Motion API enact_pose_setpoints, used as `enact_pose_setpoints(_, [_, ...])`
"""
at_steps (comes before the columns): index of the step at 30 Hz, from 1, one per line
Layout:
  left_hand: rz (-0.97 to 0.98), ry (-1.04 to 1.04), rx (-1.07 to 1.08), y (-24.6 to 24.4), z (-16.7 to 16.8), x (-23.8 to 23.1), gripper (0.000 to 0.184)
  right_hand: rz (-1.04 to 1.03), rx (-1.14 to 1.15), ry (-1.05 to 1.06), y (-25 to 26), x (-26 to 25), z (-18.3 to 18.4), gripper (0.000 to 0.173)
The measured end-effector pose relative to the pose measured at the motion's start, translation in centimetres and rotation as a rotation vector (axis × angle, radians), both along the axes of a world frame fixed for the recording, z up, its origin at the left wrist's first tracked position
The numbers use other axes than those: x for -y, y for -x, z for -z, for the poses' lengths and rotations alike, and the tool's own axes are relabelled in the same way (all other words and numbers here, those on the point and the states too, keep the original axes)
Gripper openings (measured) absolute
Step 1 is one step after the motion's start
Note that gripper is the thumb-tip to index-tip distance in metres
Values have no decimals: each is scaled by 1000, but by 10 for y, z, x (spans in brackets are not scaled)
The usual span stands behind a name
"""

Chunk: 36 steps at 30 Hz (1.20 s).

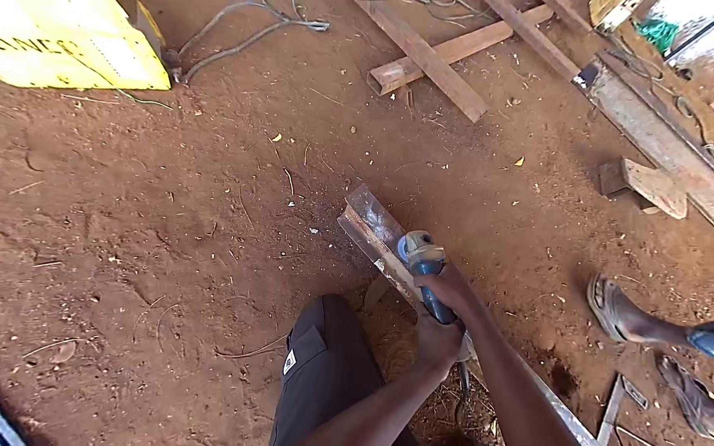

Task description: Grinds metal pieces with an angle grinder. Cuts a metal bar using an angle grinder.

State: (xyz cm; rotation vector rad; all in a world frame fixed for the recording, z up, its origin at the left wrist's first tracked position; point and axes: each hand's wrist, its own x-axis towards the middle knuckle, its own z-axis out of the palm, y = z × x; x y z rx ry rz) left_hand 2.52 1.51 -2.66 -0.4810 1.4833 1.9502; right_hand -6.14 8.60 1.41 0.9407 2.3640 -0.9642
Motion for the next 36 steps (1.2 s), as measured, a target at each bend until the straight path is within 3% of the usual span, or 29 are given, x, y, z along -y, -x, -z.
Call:
enact_pose_setpoints(3, [81,-39,62,-10,3,-12,76,79,11,-80,-19,-14,0,52])
enact_pose_setpoints(6, [72,-56,97,-14,10,-28,59,80,5,-228,-25,-19,3,53])
enact_pose_setpoints(9, [-18,-73,96,-18,20,-37,58,-4,-18,-253,-26,-16,7,52])
enact_pose_setpoints(14, [67,10,94,-1,21,-33,55,56,-44,-281,-16,-16,11,54])
enact_pose_setpoints(17, [25,48,67,1,24,-40,62,0,-63,-235,-12,-20,11,52])
enact_pose_setpoints(25, [19,20,62,8,32,-41,59,66,-72,-211,-5,-31,28,54])
enact_pose_setpoints(32, [252,169,-63,8,27,-36,68,188,-137,-280,-23,-34,15,57])
enact_pose_setpoints(36, [258,178,-122,11,12,-33,72,144,-223,-240,-28,-35,4,56])
